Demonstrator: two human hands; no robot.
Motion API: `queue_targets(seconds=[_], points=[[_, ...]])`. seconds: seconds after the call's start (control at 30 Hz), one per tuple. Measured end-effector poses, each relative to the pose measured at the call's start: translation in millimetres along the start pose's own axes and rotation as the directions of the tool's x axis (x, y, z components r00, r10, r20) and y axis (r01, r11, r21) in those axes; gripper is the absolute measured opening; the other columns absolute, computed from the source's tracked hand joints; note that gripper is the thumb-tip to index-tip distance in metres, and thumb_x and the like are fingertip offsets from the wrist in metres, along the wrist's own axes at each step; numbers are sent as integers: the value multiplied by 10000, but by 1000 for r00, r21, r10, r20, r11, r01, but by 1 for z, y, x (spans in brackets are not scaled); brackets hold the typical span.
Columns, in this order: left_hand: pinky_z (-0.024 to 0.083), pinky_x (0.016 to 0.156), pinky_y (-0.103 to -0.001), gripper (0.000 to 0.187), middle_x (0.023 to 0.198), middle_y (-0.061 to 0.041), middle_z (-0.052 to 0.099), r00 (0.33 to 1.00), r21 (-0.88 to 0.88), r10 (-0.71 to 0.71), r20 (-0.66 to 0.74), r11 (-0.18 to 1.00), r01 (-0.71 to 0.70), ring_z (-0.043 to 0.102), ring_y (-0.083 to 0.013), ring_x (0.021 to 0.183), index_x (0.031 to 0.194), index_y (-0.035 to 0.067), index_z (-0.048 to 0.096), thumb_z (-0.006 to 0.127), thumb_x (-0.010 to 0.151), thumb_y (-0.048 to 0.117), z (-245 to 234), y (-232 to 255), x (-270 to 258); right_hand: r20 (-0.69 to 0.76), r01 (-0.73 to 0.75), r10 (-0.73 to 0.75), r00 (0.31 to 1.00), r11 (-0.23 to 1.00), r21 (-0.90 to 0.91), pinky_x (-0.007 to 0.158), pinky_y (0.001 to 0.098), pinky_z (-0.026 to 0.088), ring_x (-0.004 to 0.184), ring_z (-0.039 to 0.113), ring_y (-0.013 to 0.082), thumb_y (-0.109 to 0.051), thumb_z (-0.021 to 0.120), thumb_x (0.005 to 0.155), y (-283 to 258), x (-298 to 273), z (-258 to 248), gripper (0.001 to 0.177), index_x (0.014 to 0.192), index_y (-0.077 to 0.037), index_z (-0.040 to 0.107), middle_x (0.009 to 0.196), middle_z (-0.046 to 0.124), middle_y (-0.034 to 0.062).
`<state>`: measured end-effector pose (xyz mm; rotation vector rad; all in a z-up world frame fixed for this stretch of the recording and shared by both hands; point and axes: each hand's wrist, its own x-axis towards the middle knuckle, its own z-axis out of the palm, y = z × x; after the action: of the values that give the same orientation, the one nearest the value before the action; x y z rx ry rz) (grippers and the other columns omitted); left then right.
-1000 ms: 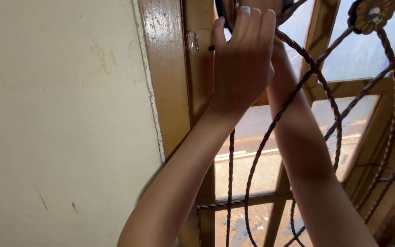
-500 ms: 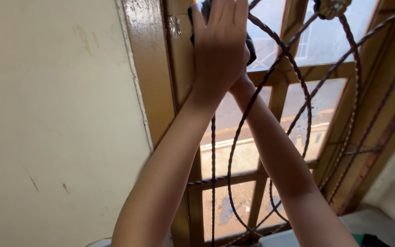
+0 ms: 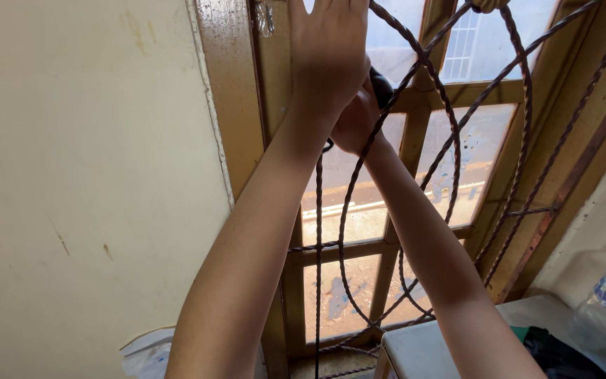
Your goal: The person wipes a window with a dark cloth, moving the cloth across the glass and along the wooden frame. The person reaches around the metal security bars to clean different sections of the window.
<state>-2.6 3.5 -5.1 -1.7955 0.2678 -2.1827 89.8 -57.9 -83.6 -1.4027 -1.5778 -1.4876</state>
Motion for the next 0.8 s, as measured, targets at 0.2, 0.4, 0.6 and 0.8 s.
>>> queue_targets(seconds=[0.2,0.4,0.6,0.8], points=[[336,1140,-638,615,1113,-122,615,990,-59,74,-124,995,-82,586,-312,1085,1304,2,556,598,706,-134,-7,0,4,-100,-3,4,995,1000,8,1259,598,267,1406,516,428,-169,652,1010,-18,-20,-15,336,1284,22,683,1382,636,268],[339,1126,-645,622,1103,-133,613,999,-24,46,-24,999,-47,578,-336,1108,1315,9,557,591,713,-144,-15,2,10,-177,-138,130,975,990,-32,1220,566,321,1389,535,433,-158,617,920,-18,-34,-16,363,1215,27,720,1369,639,272],[366,1091,-634,625,1098,-145,610,999,19,39,-27,999,-38,578,-342,1105,1313,-16,559,574,703,-152,-15,3,9,-314,-383,310,897,900,-207,1202,541,364,1380,530,444,-197,557,982,4,-50,-15,468,1375,30,670,1423,595,322],[398,1082,-582,556,1085,-140,607,995,-29,77,-56,996,-79,598,-318,1076,1255,-14,573,591,712,-132,-5,-4,0,-416,-499,389,822,844,-196,1209,576,336,1407,466,514,-199,547,981,0,-44,-1,532,1444,63,574,1417,564,385]])
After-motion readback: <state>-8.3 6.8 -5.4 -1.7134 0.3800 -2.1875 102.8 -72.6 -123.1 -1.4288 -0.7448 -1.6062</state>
